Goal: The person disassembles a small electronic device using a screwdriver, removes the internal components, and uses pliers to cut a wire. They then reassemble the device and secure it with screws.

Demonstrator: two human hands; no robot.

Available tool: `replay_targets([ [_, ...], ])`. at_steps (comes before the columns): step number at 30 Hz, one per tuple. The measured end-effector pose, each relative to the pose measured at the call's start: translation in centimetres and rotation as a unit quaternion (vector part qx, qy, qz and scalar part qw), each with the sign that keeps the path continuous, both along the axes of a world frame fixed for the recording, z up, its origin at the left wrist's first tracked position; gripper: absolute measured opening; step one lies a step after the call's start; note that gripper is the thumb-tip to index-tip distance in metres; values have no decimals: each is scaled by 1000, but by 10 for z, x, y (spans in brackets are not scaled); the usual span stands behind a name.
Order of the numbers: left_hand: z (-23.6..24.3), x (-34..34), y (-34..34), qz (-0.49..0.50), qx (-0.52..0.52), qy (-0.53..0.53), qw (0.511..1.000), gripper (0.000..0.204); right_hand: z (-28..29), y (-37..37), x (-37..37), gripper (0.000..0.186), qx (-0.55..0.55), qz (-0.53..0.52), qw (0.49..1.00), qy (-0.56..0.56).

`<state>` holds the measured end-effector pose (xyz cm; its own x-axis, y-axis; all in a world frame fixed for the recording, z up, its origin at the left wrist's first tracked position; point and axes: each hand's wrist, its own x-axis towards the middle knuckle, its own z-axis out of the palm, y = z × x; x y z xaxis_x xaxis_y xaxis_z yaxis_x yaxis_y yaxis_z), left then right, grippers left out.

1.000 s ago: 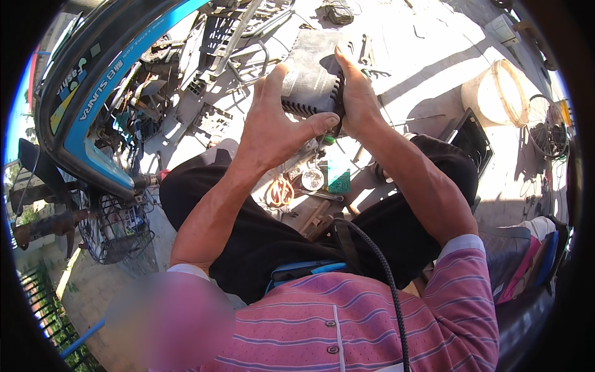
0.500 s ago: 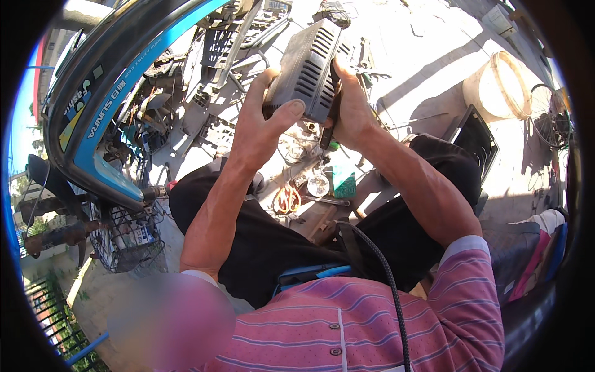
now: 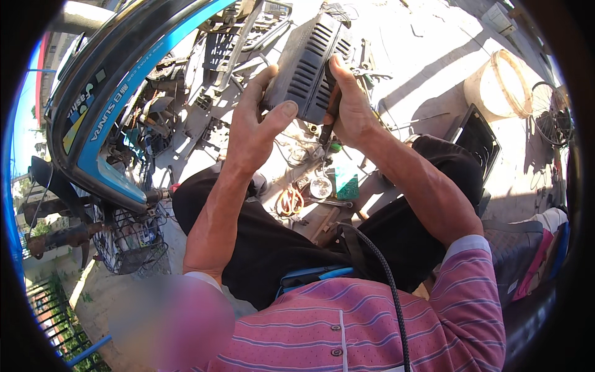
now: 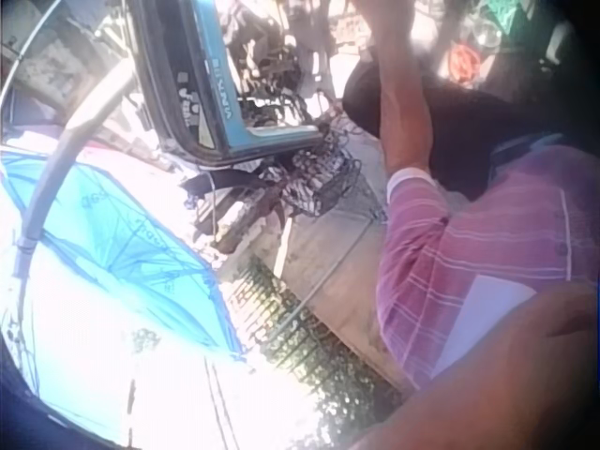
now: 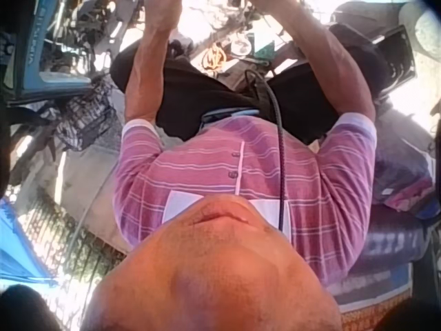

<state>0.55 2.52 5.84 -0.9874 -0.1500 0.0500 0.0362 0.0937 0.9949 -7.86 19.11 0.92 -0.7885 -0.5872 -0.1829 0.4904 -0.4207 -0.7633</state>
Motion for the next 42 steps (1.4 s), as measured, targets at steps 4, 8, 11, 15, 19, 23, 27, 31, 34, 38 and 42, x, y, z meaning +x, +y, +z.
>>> replay_targets([
  [4,-2,0,-4,-5,50,-1,999,86,3,-5,2,61,-4,-24,999,-21],
  [8,-1,1,-2,-1,8,4,1000,86,0,1,1,60,-7,10,1000,4],
  [11,2,2,-1,-4,-15,3,1000,86,2,2,1,60,-1,10,1000,10],
  [15,3,3,1,3,-24,7,1000,86,2,-2,2,61,1,-5,1000,-6],
  [19,4,3,1,5,-51,3,999,88,-1,1,3,61,5,-3,1000,-5],
  [23,3,3,-2,1,-62,-2,998,91,-4,0,3,60,3,-8,1000,-10],
  [27,3,4,-3,-1,-66,-14,998,92,5,-3,6,61,4,-35,999,-33],
  [31,7,5,-2,-9,-65,-11,998,91,0,0,4,61,6,-6,1000,-15],
  [34,10,5,-3,-21,-68,-10,997,91,2,-3,6,65,12,-25,1000,-12],
  [38,9,7,-2,-31,-73,-6,997,93,-5,-3,4,70,4,-35,999,15],
  [42,2,8,-2,-26,-93,-7,995,95,-11,-4,1,72,1,-39,999,36],
])
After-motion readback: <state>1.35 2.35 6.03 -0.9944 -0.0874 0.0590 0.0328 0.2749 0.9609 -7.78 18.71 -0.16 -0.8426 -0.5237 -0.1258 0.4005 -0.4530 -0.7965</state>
